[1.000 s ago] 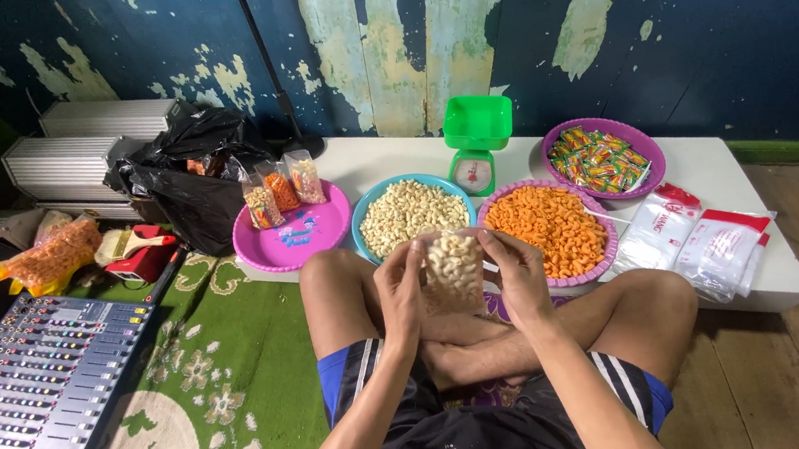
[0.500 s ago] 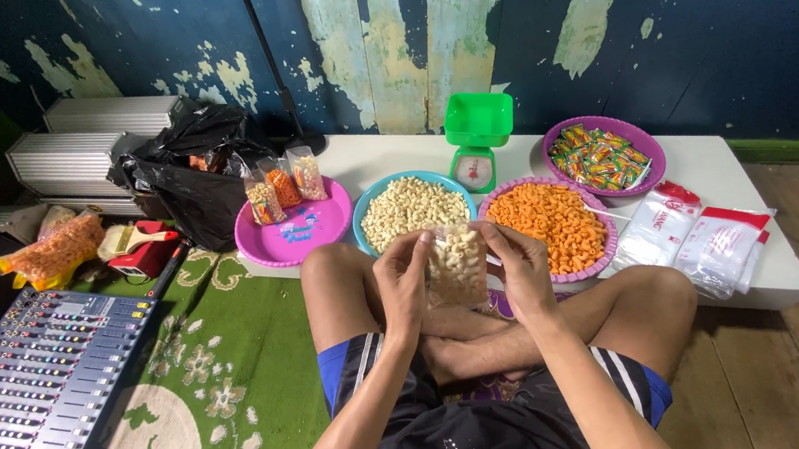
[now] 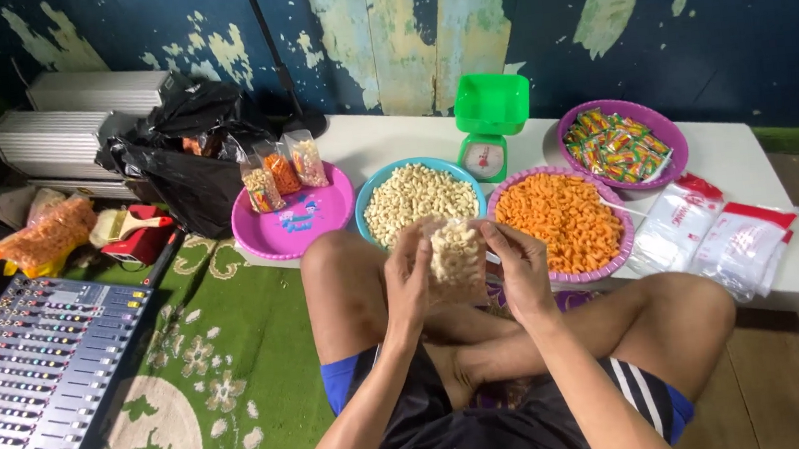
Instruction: Packing macaroni from a bowl into small plastic bags using a spoon.
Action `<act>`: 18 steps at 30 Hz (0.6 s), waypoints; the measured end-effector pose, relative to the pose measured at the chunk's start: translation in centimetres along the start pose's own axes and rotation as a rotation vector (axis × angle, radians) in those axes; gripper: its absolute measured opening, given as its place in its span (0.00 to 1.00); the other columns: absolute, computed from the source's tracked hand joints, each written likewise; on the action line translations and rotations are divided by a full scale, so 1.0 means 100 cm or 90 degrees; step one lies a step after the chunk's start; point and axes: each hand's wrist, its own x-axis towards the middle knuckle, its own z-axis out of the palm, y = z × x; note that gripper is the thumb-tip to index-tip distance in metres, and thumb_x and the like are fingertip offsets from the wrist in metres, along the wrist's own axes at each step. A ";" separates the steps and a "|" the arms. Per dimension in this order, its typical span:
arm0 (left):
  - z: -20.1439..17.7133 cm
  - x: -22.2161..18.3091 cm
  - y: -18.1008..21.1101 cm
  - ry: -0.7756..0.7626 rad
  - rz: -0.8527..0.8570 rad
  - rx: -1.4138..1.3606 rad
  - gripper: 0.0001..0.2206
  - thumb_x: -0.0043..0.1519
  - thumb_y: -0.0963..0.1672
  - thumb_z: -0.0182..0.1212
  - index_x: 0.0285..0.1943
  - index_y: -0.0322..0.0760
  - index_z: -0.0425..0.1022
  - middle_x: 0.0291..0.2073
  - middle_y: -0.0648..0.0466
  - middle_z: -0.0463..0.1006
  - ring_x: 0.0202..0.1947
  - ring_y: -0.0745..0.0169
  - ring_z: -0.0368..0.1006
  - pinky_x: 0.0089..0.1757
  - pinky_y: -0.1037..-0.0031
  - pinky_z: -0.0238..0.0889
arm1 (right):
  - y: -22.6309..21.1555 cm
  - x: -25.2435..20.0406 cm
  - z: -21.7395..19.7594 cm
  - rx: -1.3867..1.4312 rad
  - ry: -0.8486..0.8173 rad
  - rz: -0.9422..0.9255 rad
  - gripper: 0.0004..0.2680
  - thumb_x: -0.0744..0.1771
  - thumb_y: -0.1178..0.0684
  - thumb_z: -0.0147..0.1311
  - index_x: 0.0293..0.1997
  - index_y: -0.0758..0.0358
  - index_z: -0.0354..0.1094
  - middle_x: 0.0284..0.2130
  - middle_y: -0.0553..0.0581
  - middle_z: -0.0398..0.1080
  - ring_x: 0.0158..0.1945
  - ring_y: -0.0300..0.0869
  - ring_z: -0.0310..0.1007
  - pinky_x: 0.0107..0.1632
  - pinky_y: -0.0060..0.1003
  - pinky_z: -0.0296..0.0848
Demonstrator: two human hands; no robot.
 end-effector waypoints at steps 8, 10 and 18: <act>-0.005 0.038 -0.054 0.014 -0.166 0.021 0.14 0.59 0.46 0.73 0.51 0.38 0.82 0.35 0.50 0.84 0.41 0.64 0.76 0.43 0.68 0.73 | 0.032 0.035 0.014 -0.097 -0.026 0.099 0.14 0.68 0.42 0.57 0.53 0.61 0.77 0.41 0.65 0.76 0.52 0.54 0.72 0.55 0.60 0.73; -0.006 0.049 -0.068 0.029 -0.193 0.051 0.13 0.60 0.47 0.72 0.48 0.38 0.83 0.30 0.52 0.82 0.37 0.66 0.75 0.40 0.71 0.72 | 0.046 0.048 0.017 -0.117 -0.043 0.145 0.20 0.67 0.37 0.57 0.57 0.62 0.75 0.48 0.70 0.74 0.59 0.60 0.69 0.61 0.62 0.66; -0.015 0.082 -0.171 0.087 -0.348 0.136 0.17 0.58 0.49 0.73 0.51 0.37 0.78 0.42 0.41 0.82 0.45 0.47 0.80 0.44 0.61 0.76 | 0.058 0.090 0.054 -0.191 -0.031 0.246 0.15 0.61 0.51 0.72 0.49 0.65 0.80 0.21 0.46 0.56 0.30 0.33 0.58 0.37 0.27 0.59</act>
